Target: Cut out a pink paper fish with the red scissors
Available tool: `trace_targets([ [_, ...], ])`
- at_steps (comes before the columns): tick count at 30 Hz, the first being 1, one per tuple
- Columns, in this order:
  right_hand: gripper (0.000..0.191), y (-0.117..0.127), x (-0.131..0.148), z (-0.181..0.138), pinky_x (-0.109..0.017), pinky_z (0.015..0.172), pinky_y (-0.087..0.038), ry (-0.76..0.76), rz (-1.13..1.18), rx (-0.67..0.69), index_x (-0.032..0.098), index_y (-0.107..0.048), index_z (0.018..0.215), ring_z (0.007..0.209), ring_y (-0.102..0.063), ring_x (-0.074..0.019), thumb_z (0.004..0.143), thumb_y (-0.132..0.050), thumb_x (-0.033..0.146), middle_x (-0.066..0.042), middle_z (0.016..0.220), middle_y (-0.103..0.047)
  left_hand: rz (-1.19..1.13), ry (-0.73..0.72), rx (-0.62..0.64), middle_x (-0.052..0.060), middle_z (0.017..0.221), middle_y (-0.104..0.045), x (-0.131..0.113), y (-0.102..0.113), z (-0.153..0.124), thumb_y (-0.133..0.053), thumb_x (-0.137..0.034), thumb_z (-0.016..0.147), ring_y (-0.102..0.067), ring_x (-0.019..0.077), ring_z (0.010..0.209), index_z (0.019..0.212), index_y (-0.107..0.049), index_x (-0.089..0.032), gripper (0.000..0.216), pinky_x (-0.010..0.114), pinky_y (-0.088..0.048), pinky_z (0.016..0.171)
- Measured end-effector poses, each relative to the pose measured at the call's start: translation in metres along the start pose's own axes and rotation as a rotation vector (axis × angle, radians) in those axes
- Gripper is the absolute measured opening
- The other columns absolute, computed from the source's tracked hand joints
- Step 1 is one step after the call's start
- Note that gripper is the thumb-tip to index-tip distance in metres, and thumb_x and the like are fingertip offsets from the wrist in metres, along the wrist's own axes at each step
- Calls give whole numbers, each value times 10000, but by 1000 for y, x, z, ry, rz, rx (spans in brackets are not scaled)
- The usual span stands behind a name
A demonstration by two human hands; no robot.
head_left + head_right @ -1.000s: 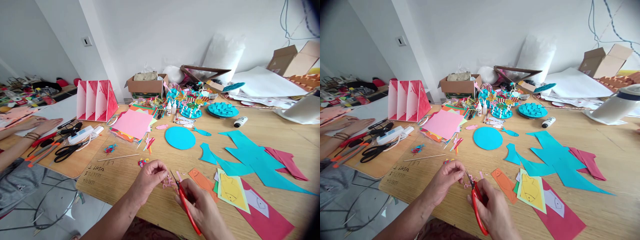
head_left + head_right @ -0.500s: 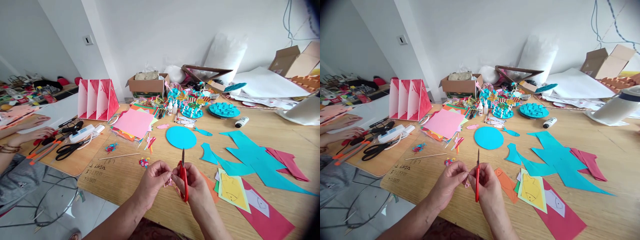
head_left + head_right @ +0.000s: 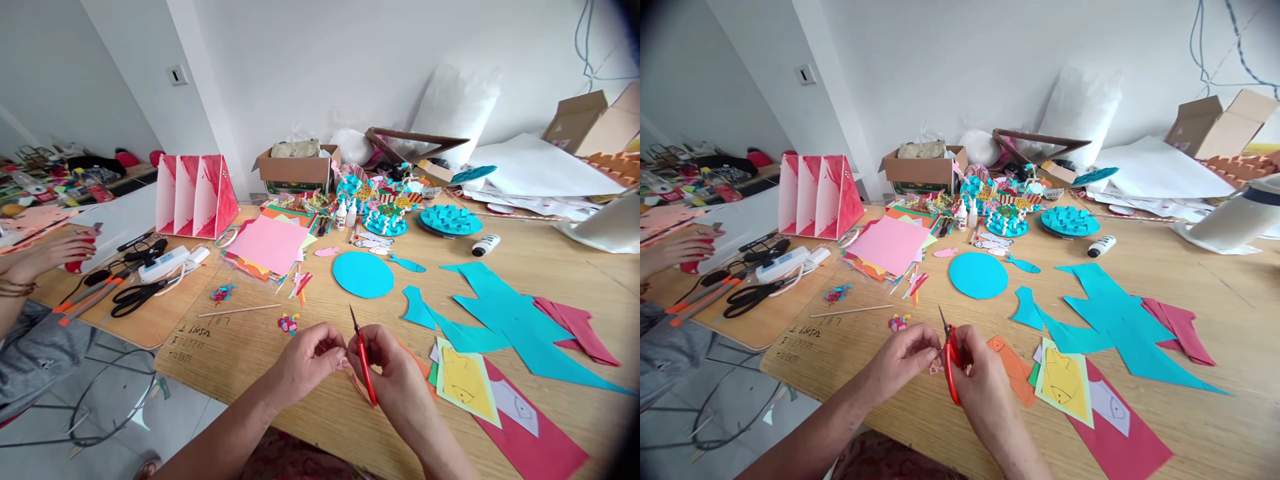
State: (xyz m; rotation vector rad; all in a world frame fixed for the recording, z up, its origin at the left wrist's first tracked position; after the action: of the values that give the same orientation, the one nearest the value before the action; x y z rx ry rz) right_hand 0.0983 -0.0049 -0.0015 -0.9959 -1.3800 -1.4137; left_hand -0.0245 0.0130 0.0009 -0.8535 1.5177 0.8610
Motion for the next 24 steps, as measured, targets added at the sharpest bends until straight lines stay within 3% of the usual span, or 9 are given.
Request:
trace_targets([
  [5, 72, 1, 1, 2, -251, 531, -390, 11, -119, 28, 217, -446, 734, 588, -481, -140, 753, -506, 180, 14, 644, -552, 243, -21, -85, -17, 645, -502, -3, 4, 3, -495, -140, 713, -476, 109, 622, 646, -494, -164, 72, 207, -363, 563],
  [16, 209, -2, -9, 1, -237, 519, -425, -52, 324, -58, 214, -466, 740, 570, -510, -127, 688, -669, 227, 25, 665, -560, -168, 64, -109, -33, 582, -480, 6, -3, 8, -607, -358, 690, -459, 95, 542, 651, -470, -162, 243, 217, -373, 529],
  [24, 218, -4, -10, 1, -227, 498, -391, -42, 295, -87, 211, -455, 722, 549, -463, -121, 689, -666, 252, 36, 621, -525, -171, 31, -79, -25, 602, -489, 12, -7, 7, -587, -293, 723, -454, 93, 555, 682, -474, -160, 179, 224, -380, 550],
])
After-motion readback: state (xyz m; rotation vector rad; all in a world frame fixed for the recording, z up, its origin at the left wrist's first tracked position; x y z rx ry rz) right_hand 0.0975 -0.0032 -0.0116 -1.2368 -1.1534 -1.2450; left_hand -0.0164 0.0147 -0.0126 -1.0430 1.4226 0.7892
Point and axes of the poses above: each hand's wrist, its own z-axis towards the middle knuckle, its own y-axis out of the back of the hand, x = y × z, the point moved 5 cm from there along z, towards the middle knuckle
